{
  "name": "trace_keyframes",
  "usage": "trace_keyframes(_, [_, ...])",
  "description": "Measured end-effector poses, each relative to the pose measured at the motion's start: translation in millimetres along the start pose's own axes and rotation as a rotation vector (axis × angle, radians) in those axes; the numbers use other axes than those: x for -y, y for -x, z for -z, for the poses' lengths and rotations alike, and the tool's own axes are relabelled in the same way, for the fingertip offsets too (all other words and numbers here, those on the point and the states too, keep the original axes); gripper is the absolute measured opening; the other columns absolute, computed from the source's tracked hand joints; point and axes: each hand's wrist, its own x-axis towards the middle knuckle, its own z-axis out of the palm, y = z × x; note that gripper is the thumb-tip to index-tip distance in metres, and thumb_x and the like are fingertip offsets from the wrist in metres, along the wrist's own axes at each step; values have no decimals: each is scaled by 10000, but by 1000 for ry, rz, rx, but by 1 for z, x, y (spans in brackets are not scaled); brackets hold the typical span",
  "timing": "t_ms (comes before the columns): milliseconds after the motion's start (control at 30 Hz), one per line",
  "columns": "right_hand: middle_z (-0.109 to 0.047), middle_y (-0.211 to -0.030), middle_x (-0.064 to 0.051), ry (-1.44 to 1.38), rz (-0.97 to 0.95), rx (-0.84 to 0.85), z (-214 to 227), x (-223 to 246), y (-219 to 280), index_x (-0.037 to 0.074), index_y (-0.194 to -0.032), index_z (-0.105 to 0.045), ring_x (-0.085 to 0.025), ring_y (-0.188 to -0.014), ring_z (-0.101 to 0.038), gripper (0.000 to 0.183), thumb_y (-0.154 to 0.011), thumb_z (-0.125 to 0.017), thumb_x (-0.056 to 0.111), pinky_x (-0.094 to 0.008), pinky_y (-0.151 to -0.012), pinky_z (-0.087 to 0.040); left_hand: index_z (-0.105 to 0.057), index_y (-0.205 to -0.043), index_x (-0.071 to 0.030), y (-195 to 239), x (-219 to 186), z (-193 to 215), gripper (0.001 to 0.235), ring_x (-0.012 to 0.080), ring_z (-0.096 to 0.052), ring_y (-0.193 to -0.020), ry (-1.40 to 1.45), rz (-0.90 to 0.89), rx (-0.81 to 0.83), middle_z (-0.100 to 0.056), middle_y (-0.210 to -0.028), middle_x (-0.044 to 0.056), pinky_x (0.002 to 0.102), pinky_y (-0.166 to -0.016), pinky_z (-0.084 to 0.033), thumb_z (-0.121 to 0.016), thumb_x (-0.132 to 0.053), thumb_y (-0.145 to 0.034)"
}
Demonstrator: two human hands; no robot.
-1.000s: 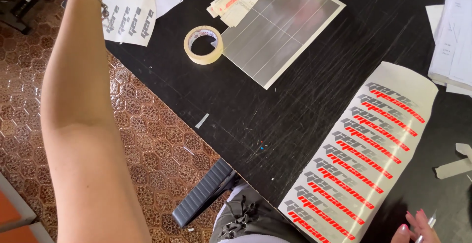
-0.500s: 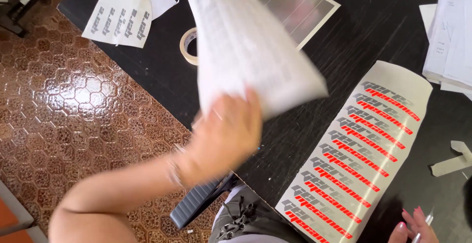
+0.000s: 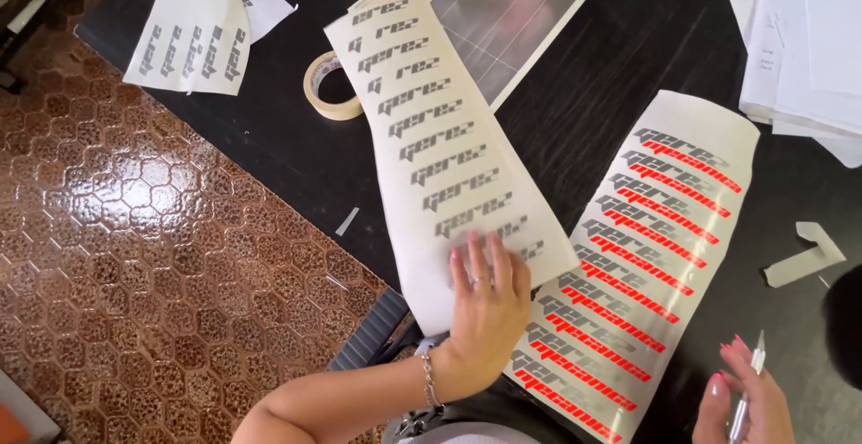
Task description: Applying transfer tape to vinyl stickers and weeding out excess material using a craft knife
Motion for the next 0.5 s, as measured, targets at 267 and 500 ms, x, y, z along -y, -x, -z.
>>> trace_keyframes(267, [-716, -1437, -157, 22, 107, -31, 6, 59, -17, -10, -1332, -708, -230, -1081, -690, 210, -1170, -576, 12, -336, -1025, -511, -539, -1403, 65, 15, 42, 39, 552, 390, -695, -1286, 388, -174, -420, -674, -1368, 249, 501, -1088, -630, -898, -102, -1018])
trace_keyframes(500, [-679, -1370, -329, -12, 372, 94, 0, 52, -33, -186, -1325, -641, -408, -1286, -670, 238, -1138, -555, -66, -466, -1167, -525, -676, -1266, 7, 63, 75, 0, 277, 440, -676, -1249, 629, -678, -142, -715, -1309, 239, 583, -1121, -551, -765, -133, -1043])
